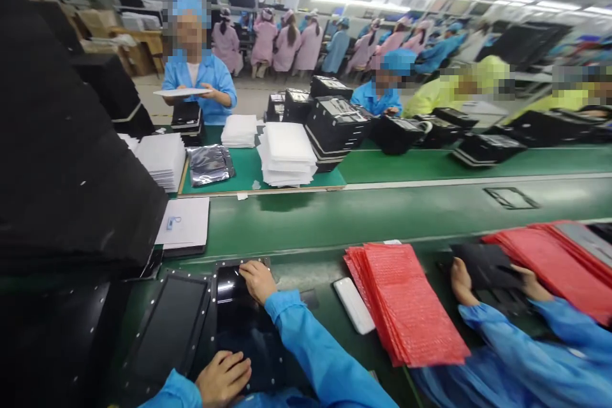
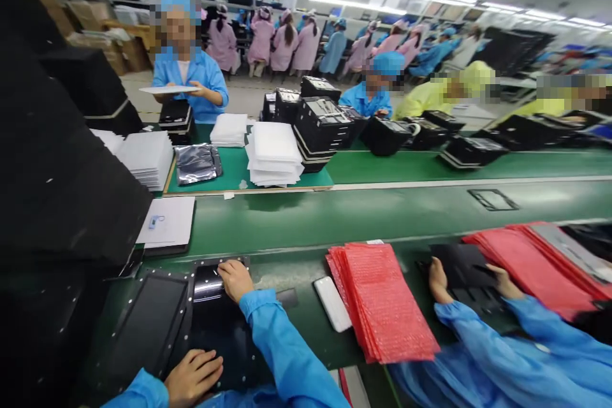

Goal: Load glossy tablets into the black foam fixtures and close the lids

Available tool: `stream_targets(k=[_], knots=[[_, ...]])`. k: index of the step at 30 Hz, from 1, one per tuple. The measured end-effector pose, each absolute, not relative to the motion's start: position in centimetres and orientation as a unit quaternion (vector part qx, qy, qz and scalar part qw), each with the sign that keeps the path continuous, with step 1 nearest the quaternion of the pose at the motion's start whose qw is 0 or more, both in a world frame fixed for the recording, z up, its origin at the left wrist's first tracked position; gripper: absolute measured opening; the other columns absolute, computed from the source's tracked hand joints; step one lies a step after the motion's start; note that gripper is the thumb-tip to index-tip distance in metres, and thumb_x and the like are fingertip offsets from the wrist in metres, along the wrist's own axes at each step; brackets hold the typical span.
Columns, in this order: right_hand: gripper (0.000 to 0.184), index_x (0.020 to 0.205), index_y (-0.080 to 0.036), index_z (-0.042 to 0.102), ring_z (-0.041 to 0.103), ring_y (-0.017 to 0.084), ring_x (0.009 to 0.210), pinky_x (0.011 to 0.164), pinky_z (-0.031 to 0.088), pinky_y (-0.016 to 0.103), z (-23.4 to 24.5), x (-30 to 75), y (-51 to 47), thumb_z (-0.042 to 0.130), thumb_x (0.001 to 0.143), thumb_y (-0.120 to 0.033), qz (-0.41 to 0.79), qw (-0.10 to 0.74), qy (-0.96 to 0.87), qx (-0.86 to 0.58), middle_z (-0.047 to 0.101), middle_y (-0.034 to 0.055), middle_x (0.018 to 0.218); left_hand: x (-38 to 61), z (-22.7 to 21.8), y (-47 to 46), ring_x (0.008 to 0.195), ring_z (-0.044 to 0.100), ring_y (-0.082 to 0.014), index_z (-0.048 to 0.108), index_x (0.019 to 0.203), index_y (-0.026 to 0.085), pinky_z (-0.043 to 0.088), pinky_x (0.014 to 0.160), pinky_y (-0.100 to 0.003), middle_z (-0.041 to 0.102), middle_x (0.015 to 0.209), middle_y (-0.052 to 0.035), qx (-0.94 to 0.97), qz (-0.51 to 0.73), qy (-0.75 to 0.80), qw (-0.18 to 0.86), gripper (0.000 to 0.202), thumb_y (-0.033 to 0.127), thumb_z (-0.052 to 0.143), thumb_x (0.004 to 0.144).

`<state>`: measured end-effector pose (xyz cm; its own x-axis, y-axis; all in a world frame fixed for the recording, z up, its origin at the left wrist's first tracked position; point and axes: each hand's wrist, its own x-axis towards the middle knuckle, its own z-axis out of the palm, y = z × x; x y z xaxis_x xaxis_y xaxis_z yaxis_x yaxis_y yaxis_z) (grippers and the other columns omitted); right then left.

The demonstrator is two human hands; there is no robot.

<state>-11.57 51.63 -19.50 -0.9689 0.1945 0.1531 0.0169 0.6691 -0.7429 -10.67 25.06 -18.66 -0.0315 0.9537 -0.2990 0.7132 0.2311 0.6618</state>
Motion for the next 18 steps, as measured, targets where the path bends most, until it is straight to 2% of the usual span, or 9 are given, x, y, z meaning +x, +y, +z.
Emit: stream_targets(k=[2,4,7,9,12,15,18], knots=[[0.033,0.108,-0.024,0.068,0.056,0.020,0.109,0.096,0.047,0.039,-19.7,-11.9,51.4,0.041,0.090,-0.017,0.370,0.093,-0.923,-0.052,0.068,0.0083,0.110,-11.4,-18.5,25.9,0.119,0.055,-0.0269,0.034,0.132,0.059,0.048,0.098,-0.047,0.056,0.130,0.0063,0.607,0.175,0.651,0.421,0.059,0.041,0.055,0.080],[0.031,0.106,-0.025,0.069,0.056,0.020,0.109,0.097,0.046,0.040,-19.3,-12.3,51.2,0.043,0.089,-0.018,0.349,0.080,-0.931,-0.074,0.070,0.0065,0.109,-11.8,-17.8,26.6,0.124,0.051,-0.0270,0.033,0.134,0.057,0.044,0.103,-0.048,0.052,0.134,0.0061,0.607,0.175,0.637,0.441,0.059,0.041,0.055,0.081],[0.031,0.108,-0.024,0.068,0.054,0.023,0.116,0.104,0.039,0.045,-17.5,-12.6,50.4,0.050,0.083,-0.016,0.335,0.054,-0.932,-0.125,0.068,0.0064,0.114,-11.8,-16.1,27.3,0.127,0.048,-0.0288,0.046,0.134,0.041,0.037,0.108,-0.052,0.053,0.135,-0.0008,0.606,0.178,0.663,0.401,0.050,0.035,0.051,0.085],[0.040,0.114,-0.022,0.065,0.048,0.024,0.125,0.110,0.033,0.046,-15.9,-12.5,49.3,0.054,0.077,-0.012,0.349,0.048,-0.919,-0.180,0.064,0.0070,0.123,-11.9,-14.9,27.3,0.127,0.047,-0.0291,0.054,0.130,0.032,0.033,0.109,-0.054,0.055,0.134,-0.0051,0.618,0.188,0.667,0.372,0.044,0.032,0.050,0.086],[0.049,0.122,-0.023,0.061,0.039,0.025,0.133,0.114,0.027,0.045,-14.1,-10.6,47.1,0.056,0.074,-0.013,0.392,0.078,-0.863,-0.310,0.055,0.0051,0.135,-12.8,-13.9,26.4,0.132,0.042,-0.0290,0.056,0.128,0.028,0.026,0.113,-0.054,0.051,0.139,-0.0058,0.601,0.214,0.690,0.341,0.045,0.030,0.054,0.083],[0.056,0.131,-0.019,0.053,0.037,0.030,0.134,0.114,0.027,0.049,-14.1,-6.0,44.6,0.059,0.075,-0.024,0.396,0.104,-0.810,-0.420,0.046,0.0097,0.143,-14.4,-14.4,24.6,0.139,0.029,-0.0307,0.043,0.137,0.019,0.023,0.115,-0.052,0.036,0.149,-0.0127,0.461,0.252,0.794,0.305,0.059,0.033,0.054,0.081],[0.053,0.126,-0.017,0.057,0.049,0.034,0.125,0.107,0.034,0.057,-15.6,-0.3,41.8,0.056,0.078,-0.039,0.441,0.112,-0.720,-0.523,0.056,0.0161,0.132,-15.4,-15.6,23.1,0.141,0.025,-0.0290,0.023,0.144,0.009,0.027,0.114,-0.046,0.030,0.150,-0.0203,0.310,0.274,0.828,0.380,0.077,0.039,0.053,0.081]])
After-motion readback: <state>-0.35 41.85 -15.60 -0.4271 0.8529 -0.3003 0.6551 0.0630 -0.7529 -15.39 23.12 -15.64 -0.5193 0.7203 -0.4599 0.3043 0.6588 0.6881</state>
